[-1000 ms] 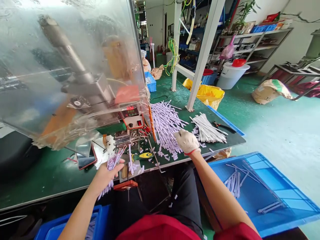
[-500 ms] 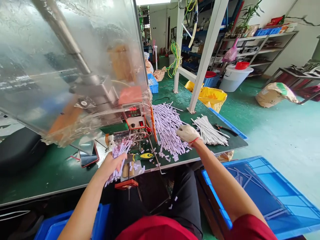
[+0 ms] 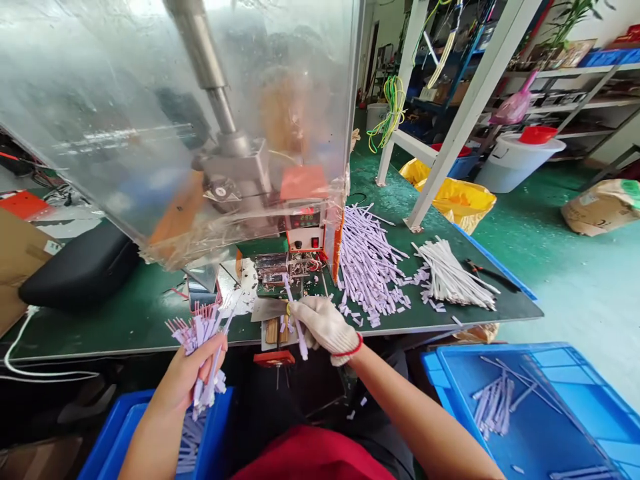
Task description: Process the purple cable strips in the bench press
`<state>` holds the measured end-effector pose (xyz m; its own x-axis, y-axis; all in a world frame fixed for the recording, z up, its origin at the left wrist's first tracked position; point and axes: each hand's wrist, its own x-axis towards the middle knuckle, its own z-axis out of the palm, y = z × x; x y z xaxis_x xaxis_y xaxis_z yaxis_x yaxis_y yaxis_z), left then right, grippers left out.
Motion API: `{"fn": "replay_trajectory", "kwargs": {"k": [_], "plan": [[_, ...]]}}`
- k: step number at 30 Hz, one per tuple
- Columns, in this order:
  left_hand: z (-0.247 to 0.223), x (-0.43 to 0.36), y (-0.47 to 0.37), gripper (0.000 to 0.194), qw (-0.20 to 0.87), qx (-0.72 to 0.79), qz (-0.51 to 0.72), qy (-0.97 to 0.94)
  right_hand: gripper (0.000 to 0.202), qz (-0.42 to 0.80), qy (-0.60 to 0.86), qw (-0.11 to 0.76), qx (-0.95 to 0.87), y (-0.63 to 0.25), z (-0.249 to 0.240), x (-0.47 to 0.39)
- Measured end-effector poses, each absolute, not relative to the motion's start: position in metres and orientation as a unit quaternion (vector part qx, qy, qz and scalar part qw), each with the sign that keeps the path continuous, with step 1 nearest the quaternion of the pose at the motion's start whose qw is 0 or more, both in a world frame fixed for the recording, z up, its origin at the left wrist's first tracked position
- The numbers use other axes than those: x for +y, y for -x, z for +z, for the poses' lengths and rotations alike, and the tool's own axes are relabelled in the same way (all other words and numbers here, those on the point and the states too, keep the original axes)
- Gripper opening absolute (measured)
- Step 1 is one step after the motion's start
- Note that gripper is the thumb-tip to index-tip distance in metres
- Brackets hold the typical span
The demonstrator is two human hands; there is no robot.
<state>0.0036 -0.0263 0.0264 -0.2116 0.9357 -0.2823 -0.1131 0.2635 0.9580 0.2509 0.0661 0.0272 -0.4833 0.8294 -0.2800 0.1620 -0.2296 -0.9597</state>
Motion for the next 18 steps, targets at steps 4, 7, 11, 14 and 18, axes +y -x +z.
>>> {"fn": "replay_trajectory", "kwargs": {"k": [4,7,11,14,18], "plan": [[0.016,-0.034,0.002,0.033,0.538,0.584,0.515,-0.323,0.045,0.652,0.464,0.267,-0.537,-0.217,0.012,0.077],[0.011,-0.037,0.007,0.033,0.542,0.586,0.516,-0.313,0.046,0.677,0.454,0.279,-0.508,-0.207,-0.002,0.077],[0.007,-0.037,0.008,0.034,0.536,0.596,0.508,-0.313,0.047,0.709,0.448,0.281,-0.467,-0.200,-0.012,0.076],[0.008,-0.036,0.006,0.033,0.538,0.595,0.512,-0.308,0.045,0.719,0.444,0.279,-0.456,-0.194,-0.009,0.078],[0.009,-0.035,0.005,0.033,0.539,0.590,0.517,-0.307,0.041,0.730,0.437,0.279,-0.445,-0.186,-0.003,0.082]]}}
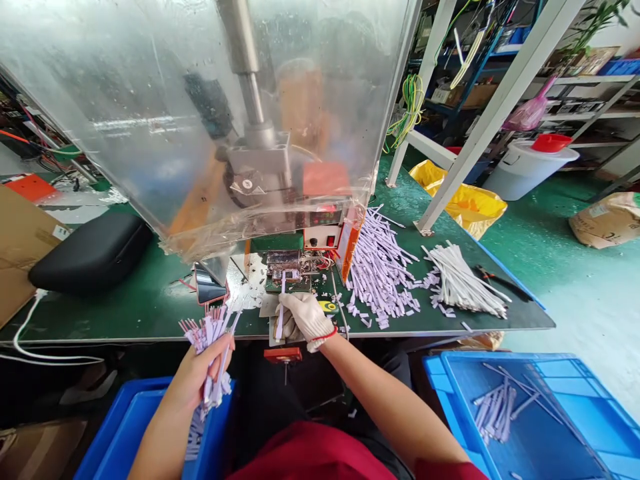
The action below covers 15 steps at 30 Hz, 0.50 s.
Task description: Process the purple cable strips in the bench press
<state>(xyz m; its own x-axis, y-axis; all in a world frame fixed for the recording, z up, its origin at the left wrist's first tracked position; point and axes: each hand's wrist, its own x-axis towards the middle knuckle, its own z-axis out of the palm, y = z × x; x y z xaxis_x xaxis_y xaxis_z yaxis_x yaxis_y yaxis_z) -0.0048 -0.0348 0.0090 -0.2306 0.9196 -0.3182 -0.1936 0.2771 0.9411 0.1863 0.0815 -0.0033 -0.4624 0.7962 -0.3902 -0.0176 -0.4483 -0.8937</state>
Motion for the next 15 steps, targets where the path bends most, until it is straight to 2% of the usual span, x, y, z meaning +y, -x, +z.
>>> {"fn": "replay_trajectory", "kwargs": {"k": [15], "plan": [[0.0070,-0.0297,0.0094,0.042,0.511,0.625,0.488,-0.332,0.040,0.737,0.426,0.281,-0.442,-0.1833,-0.0040,0.0852]]}}
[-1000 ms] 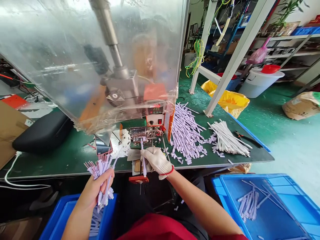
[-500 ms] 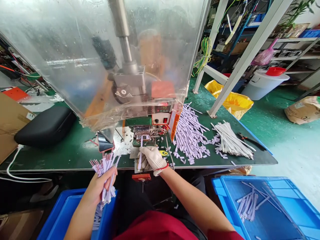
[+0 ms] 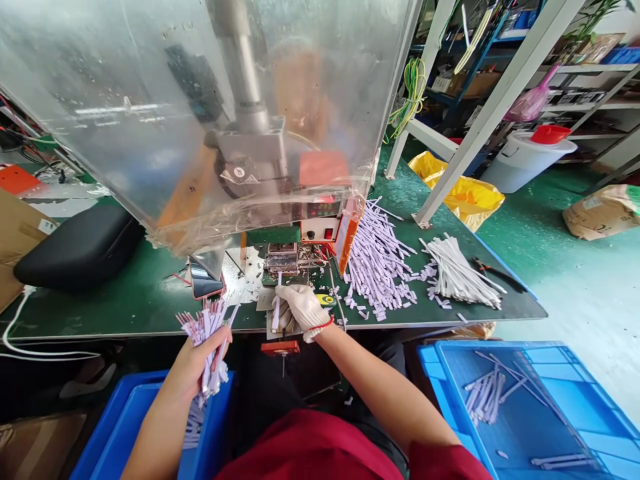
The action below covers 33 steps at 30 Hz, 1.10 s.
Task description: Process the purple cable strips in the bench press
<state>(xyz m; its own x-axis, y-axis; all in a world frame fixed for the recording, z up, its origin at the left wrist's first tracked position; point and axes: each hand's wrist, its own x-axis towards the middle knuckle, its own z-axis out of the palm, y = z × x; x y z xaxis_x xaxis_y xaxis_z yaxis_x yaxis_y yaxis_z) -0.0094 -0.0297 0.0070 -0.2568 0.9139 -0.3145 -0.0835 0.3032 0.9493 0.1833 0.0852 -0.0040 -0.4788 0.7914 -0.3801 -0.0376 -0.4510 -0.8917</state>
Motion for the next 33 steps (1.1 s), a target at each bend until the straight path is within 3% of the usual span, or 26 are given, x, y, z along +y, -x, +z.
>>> {"fn": "replay_trajectory", "kwargs": {"k": [7,15,21,24,27,33], "plan": [[0.017,-0.016,0.011,0.041,0.484,0.634,0.440,-0.413,0.034,0.598,0.495,0.328,-0.539,-0.201,0.024,0.081],[0.030,-0.003,0.001,0.039,0.513,0.585,0.314,-0.544,0.032,0.665,0.388,0.324,-0.551,-0.200,0.039,0.055],[0.026,0.000,0.018,0.033,0.547,0.553,0.352,-0.520,0.034,0.589,0.483,0.447,-0.470,-0.258,0.038,0.074],[0.012,0.013,0.008,0.028,0.525,0.558,0.409,-0.496,0.033,0.572,0.502,0.351,-0.544,-0.279,0.030,0.069],[-0.003,0.031,-0.020,0.024,0.460,0.616,0.418,-0.484,0.015,0.487,0.535,0.259,-0.640,-0.276,0.017,0.052],[-0.010,0.049,-0.048,0.033,0.404,0.686,0.381,-0.471,0.013,0.399,0.569,0.228,-0.682,-0.268,0.005,0.036]]}}
